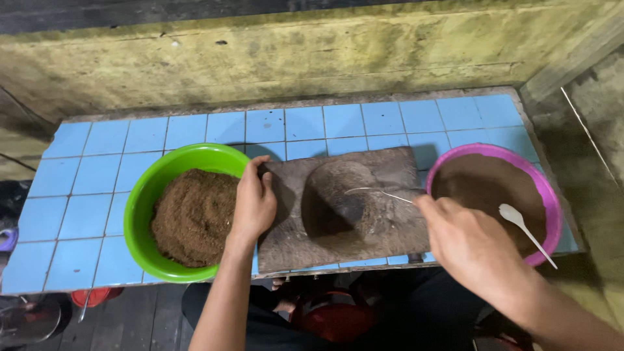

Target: The person uses a spoon to scoop brown powder from a green bowl into a wooden mortar. They grind the powder with a pestle and then transfer the ground powder into a pink bowl. This process is repeated multiple times.

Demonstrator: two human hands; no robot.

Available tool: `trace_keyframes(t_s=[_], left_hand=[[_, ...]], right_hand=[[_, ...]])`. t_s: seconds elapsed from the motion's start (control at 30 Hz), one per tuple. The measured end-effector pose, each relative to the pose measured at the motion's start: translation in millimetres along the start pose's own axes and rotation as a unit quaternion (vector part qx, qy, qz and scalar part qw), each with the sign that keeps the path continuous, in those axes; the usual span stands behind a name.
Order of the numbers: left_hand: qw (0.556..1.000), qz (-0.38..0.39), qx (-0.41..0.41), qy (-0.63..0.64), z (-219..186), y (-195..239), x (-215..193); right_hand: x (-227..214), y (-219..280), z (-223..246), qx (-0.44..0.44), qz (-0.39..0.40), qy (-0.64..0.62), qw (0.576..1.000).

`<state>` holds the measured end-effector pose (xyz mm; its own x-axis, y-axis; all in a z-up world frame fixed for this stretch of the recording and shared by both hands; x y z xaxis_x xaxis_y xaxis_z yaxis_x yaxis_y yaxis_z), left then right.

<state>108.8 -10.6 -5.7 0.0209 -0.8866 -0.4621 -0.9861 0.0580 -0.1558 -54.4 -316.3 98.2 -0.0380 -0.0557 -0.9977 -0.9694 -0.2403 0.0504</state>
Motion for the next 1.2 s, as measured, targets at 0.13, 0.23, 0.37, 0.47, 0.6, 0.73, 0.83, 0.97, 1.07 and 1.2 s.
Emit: trace_keyframes(t_s=[0.13, 0.23, 0.37, 0.47, 0.6, 0.73, 0.83, 0.97, 1.07, 1.2], left_hand=[[1.0, -0.011, 0.012, 0.008, -9, 18, -5], [0.999, -0.018, 0.04, 0.024, -22, 36, -11], [0.998, -0.017, 0.059, 0.031, -32, 53, -14], [0.997, -0.017, 0.063, 0.034, -34, 56, -15], [0.997, -0.015, 0.062, 0.034, -33, 57, -14], [0.997, -0.014, 0.063, 0.039, -33, 58, -14], [0.997, -0.018, 0.065, 0.036, -33, 59, -14], [0.997, -0.019, 0.064, 0.033, -32, 59, -14], [0.997, -0.018, 0.061, 0.036, -31, 58, -14], [0.998, -0.014, 0.05, 0.037, -30, 58, -14]], right_hand=[[8, -18, 27, -0.021, 0.025, 0.032, 0.999], [14, -26, 48, -0.045, 0.088, 0.01, 0.995], [37, -27, 76, -0.065, 0.158, -0.003, 0.985], [51, -26, 96, -0.075, 0.191, -0.015, 0.979], [70, -15, 108, -0.115, 0.21, -0.015, 0.971], [69, -6, 101, -0.106, 0.263, -0.024, 0.959], [62, -14, 95, -0.086, 0.22, -0.023, 0.971], [69, -22, 94, -0.074, 0.207, -0.037, 0.975], [80, -14, 94, -0.089, 0.222, -0.021, 0.971], [76, -11, 86, -0.071, 0.244, -0.026, 0.967]])
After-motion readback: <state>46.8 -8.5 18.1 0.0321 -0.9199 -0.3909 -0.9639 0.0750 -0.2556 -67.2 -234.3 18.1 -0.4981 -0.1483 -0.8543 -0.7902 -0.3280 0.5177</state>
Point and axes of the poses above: each hand's wrist, its own y-axis away from the middle knuckle, its own x-axis out of the palm, z = x × y, the point moved 5 cm from there along -y, towards the middle knuckle, and after that the axes turned 8 degrees about -x, right-handed, at the moved point
